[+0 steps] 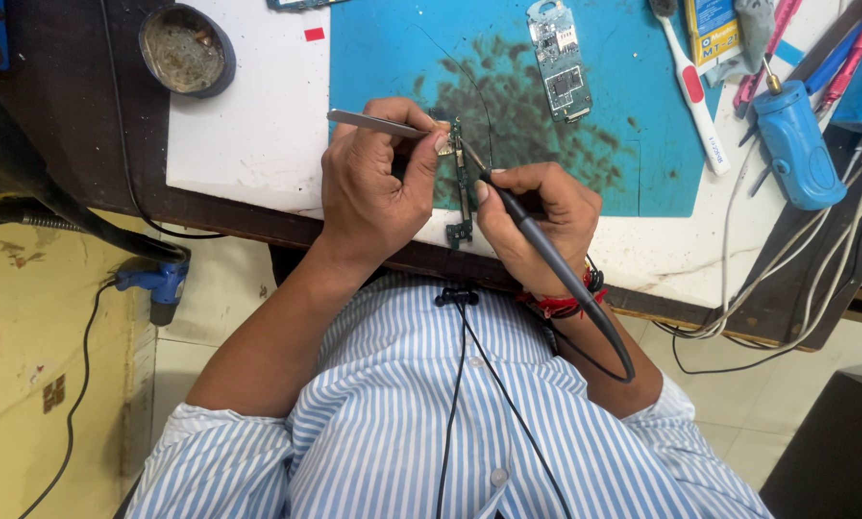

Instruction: The person solders components on a disassembled phone motherboard at a workbench, holding the board with tweezers in one hand and a soldering iron in the other. They reposition the board and continue soldering different points on the board throughout the episode.

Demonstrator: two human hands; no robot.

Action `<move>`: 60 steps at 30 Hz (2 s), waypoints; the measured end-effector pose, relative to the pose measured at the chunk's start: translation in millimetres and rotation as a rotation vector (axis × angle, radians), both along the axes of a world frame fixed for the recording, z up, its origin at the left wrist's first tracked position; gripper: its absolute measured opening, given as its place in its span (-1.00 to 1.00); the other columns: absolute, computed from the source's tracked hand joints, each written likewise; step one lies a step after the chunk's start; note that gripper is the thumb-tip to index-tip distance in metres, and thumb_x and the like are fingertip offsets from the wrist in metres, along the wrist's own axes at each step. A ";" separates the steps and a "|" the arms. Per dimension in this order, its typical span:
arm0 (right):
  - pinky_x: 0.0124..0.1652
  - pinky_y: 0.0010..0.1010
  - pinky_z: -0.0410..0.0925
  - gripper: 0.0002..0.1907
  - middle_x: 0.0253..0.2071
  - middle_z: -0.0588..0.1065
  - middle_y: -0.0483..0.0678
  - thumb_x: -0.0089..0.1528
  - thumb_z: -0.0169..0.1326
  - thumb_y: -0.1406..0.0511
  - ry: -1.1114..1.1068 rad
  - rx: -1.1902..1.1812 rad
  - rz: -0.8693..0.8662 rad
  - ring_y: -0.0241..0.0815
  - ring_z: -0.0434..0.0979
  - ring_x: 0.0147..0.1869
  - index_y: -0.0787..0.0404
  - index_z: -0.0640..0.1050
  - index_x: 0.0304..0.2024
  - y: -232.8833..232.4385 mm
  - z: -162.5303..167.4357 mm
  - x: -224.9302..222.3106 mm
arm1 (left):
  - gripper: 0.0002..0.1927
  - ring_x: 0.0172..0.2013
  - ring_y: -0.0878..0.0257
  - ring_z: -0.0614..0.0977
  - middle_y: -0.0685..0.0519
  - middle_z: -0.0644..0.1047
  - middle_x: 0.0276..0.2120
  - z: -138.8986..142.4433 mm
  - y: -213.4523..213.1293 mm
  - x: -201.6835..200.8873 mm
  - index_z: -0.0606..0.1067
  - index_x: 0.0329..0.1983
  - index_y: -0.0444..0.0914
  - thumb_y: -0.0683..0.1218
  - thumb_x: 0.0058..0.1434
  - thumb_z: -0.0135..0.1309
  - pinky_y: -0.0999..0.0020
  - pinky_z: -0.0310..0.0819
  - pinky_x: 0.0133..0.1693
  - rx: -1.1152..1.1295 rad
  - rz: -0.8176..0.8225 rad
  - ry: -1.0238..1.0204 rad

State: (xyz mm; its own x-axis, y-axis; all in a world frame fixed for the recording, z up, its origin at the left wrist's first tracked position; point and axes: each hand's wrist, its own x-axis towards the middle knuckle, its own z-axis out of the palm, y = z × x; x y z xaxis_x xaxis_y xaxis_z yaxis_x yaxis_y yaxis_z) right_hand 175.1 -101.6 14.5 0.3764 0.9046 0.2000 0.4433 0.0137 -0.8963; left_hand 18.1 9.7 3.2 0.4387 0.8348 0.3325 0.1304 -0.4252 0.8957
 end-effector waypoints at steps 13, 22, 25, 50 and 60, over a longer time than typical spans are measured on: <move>-0.38 -0.59 0.33 -0.86 -0.38 0.57 -0.06 0.23 0.29 0.49 -0.024 -0.007 0.011 -0.43 0.52 -0.37 0.35 0.56 -0.23 1.2 1.6 0.9 | -0.87 -0.33 0.29 0.69 0.04 0.62 -0.35 0.9 0.9 -0.2 0.41 -0.12 -0.28 -0.23 0.44 0.16 0.42 0.57 -0.29 0.011 0.007 0.027; -0.41 -0.60 0.29 -0.86 -0.42 0.56 -0.07 0.22 0.29 0.49 -0.037 -0.003 0.007 -0.44 0.48 -0.41 0.35 0.55 -0.25 1.4 1.1 1.0 | -0.87 -0.34 0.31 0.69 0.06 0.62 -0.37 0.5 1.1 -0.1 0.41 -0.12 -0.27 -0.23 0.44 0.16 0.42 0.54 -0.29 0.017 0.000 0.025; -0.38 -0.60 0.32 -0.87 -0.38 0.57 -0.07 0.24 0.28 0.48 -0.017 0.014 0.008 -0.44 0.52 -0.37 0.34 0.55 -0.22 2.0 0.5 0.3 | -0.87 -0.34 0.31 0.69 0.07 0.62 -0.36 0.0 1.4 -0.1 0.41 -0.11 -0.27 -0.22 0.45 0.15 0.42 0.55 -0.27 0.025 -0.003 0.024; -0.43 -0.61 0.27 -0.87 -0.44 0.54 -0.10 0.23 0.27 0.48 -0.023 -0.015 0.006 -0.47 0.46 -0.43 0.34 0.54 -0.25 1.5 3.1 0.6 | -0.86 -0.34 0.30 0.69 0.06 0.62 -0.36 0.5 0.6 0.1 0.41 -0.12 -0.27 -0.22 0.44 0.17 0.41 0.55 -0.27 0.005 0.009 0.034; -0.44 -0.60 0.25 -0.87 -0.45 0.53 -0.11 0.23 0.28 0.48 0.006 -0.028 -0.002 -0.46 0.44 -0.45 0.33 0.54 -0.26 0.3 2.5 0.7 | -0.86 -0.36 0.31 0.67 0.07 0.61 -0.38 -1.0 0.5 0.4 0.42 -0.13 -0.27 -0.21 0.44 0.17 0.42 0.54 -0.30 -0.005 0.007 0.034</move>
